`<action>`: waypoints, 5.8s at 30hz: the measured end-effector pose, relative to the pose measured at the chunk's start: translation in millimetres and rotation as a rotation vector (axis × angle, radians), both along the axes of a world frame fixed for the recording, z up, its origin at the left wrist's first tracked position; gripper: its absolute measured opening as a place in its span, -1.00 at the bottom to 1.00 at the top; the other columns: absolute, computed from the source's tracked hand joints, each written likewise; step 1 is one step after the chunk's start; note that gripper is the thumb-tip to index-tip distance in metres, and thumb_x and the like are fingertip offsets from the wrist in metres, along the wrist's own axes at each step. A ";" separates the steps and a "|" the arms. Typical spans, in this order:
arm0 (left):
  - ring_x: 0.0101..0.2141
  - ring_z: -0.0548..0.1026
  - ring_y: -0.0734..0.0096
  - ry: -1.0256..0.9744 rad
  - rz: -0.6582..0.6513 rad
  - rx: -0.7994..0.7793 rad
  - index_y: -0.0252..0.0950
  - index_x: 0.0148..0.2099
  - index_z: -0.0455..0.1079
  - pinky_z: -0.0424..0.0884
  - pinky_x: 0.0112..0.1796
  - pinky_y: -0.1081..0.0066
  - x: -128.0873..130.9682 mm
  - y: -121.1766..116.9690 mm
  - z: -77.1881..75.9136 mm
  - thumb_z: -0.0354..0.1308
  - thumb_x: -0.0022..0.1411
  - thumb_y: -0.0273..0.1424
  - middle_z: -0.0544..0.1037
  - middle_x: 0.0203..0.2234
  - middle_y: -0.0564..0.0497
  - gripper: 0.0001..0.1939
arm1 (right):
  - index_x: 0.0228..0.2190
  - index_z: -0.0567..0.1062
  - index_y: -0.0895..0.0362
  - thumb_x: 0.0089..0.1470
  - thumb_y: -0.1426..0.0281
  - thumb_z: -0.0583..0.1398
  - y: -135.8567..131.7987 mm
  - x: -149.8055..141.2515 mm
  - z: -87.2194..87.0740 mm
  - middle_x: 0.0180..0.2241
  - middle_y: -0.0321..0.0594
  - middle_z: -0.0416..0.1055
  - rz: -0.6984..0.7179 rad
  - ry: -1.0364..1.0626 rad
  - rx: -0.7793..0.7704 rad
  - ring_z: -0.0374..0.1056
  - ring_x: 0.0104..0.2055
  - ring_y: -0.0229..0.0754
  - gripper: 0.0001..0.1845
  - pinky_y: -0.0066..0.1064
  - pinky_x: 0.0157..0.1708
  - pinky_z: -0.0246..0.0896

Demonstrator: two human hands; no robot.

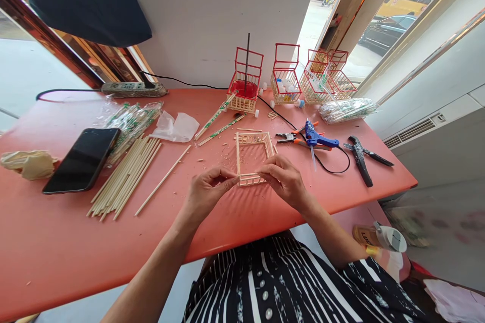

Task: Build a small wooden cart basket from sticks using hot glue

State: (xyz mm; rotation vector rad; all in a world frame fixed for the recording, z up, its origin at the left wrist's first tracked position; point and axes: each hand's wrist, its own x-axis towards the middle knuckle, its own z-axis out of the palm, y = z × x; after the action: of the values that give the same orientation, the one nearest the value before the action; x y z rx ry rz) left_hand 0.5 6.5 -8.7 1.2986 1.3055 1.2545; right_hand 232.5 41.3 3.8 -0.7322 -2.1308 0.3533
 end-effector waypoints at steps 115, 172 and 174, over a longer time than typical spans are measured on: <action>-0.45 0.56 0.39 -0.025 0.022 0.005 -0.24 -0.28 0.67 0.51 -0.37 0.40 -1.6 -2.4 2.4 0.38 0.16 -0.24 0.64 -0.49 0.01 -0.82 | -0.19 0.56 0.08 0.44 0.40 0.17 -4.1 -3.3 0.6 -0.28 -0.20 0.44 -0.005 0.009 -0.044 0.40 -0.21 -0.22 -0.85 -0.40 -0.19 0.36; -0.39 0.56 0.39 0.058 0.033 0.111 -0.20 -0.37 0.64 0.49 -0.32 0.44 5.9 -2.8 -3.8 0.38 0.11 -0.34 0.64 -0.46 0.05 -0.94 | -0.22 0.53 0.09 0.42 0.43 0.18 -5.9 -3.9 1.0 -0.31 -0.18 0.43 -0.026 -0.047 0.060 0.35 -0.23 -0.16 -0.86 -0.32 -0.21 0.34; -0.39 0.55 0.38 0.069 0.036 0.112 -0.20 -0.38 0.63 0.50 -0.32 0.43 6.2 -2.8 -2.8 0.38 0.10 -0.33 0.63 -0.46 0.05 -0.94 | -0.23 0.54 0.08 0.42 0.42 0.17 -6.1 -3.7 0.1 -0.31 -0.18 0.43 -0.028 -0.050 0.051 0.35 -0.24 -0.16 -0.85 -0.31 -0.21 0.33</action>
State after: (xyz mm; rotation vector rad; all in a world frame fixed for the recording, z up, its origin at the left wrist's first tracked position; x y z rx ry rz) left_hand 6.7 3.8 -11.6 1.4140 1.3277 1.3348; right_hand 228.8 35.2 3.9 -0.7485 -2.1663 0.2674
